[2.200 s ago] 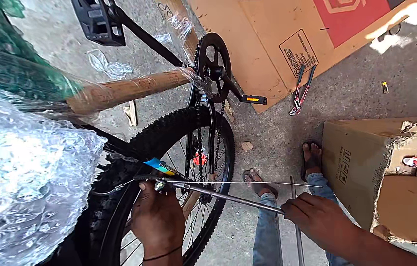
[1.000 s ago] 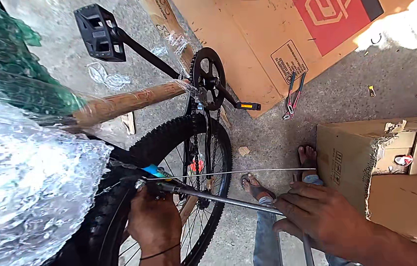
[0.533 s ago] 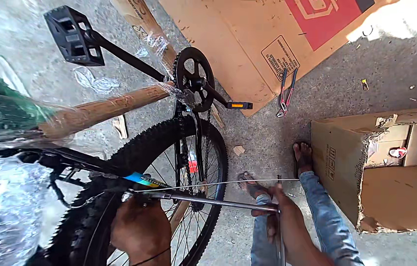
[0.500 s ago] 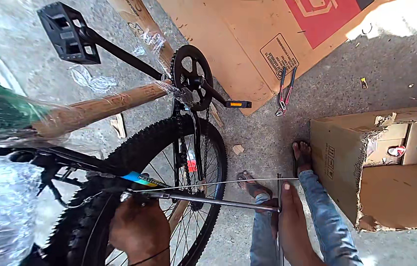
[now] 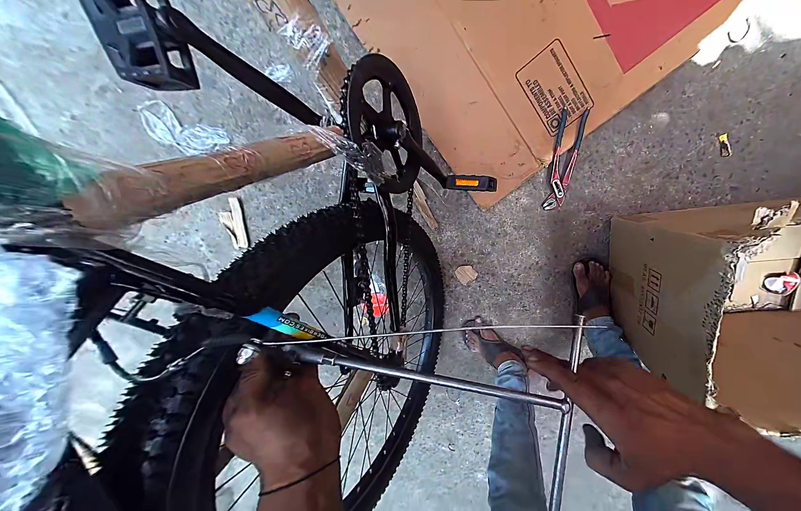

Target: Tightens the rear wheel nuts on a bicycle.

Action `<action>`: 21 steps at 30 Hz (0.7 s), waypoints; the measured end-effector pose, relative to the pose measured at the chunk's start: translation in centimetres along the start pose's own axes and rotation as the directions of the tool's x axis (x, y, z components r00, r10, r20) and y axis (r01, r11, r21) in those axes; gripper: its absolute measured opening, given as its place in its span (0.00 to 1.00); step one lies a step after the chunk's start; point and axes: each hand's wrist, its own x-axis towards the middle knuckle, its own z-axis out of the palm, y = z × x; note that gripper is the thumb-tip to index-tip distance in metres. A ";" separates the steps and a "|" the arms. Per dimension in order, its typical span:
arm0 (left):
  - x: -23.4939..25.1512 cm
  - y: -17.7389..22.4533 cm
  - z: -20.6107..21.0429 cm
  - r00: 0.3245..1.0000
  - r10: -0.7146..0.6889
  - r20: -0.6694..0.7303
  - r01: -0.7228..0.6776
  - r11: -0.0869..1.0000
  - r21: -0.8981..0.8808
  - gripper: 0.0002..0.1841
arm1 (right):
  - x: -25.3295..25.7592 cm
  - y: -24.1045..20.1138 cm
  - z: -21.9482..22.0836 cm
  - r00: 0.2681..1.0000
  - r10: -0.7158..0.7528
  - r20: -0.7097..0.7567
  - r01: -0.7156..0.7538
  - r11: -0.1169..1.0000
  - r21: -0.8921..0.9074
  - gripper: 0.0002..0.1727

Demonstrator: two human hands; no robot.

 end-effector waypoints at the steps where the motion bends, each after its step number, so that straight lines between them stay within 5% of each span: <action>1: 0.2 -0.2 0.0 1.000 0.008 0.009 -0.008 1.000 -0.011 0.16 | 0.3 0.0 -0.2 0.999 0.023 -0.027 -0.026 0.994 -0.106 0.54; 4: 0.1 -0.3 0.1 1.000 0.013 0.011 -0.013 1.000 -0.015 0.16 | 1.7 -0.6 0.3 0.985 0.150 -0.086 -0.172 0.895 -0.411 0.62; 6: 0.0 -0.2 0.1 0.999 0.026 0.025 -0.026 1.000 0.006 0.17 | 2.0 -0.8 1.4 0.980 0.191 -0.058 -0.195 0.862 -0.468 0.58; 8: 0.1 -0.2 0.1 0.999 0.036 0.024 -0.036 0.999 0.000 0.17 | 2.4 -0.9 1.1 0.966 0.248 0.067 -0.217 0.927 -0.306 0.47; 10: 0.2 -0.3 0.0 0.999 0.033 0.012 -0.032 0.999 -0.026 0.17 | 3.3 -0.4 -0.9 0.877 0.285 0.387 -0.381 0.903 0.199 0.39; 12: 0.2 -0.4 0.1 0.999 0.031 0.012 -0.030 0.997 -0.074 0.17 | 3.9 1.3 -1.1 0.752 0.124 0.647 -0.619 0.469 0.630 0.38; 14: 0.1 -0.5 0.4 0.999 0.039 0.014 -0.037 0.993 -0.111 0.18 | 3.7 2.3 0.3 0.656 -0.064 0.752 -0.750 0.048 0.659 0.44; 15: 0.2 -0.6 0.3 0.999 0.048 0.024 -0.045 0.992 -0.118 0.18 | 3.7 2.6 0.9 0.637 -0.110 0.763 -0.768 -0.019 0.640 0.47; 17: 0.0 -0.6 0.1 0.997 0.052 0.052 -0.045 0.992 -0.117 0.18 | 3.6 2.3 0.9 0.657 -0.037 0.753 -0.746 0.113 0.657 0.48; 19: 0.0 -0.6 0.1 0.998 0.039 0.058 -0.032 0.992 -0.125 0.19 | 4.1 1.8 -0.8 0.720 0.152 0.677 -0.639 0.525 0.562 0.41; 21: 0.1 -0.5 0.2 0.999 0.030 0.022 -0.028 0.992 -0.120 0.18 | 4.2 0.8 -2.1 0.772 0.310 0.555 -0.572 0.719 0.394 0.38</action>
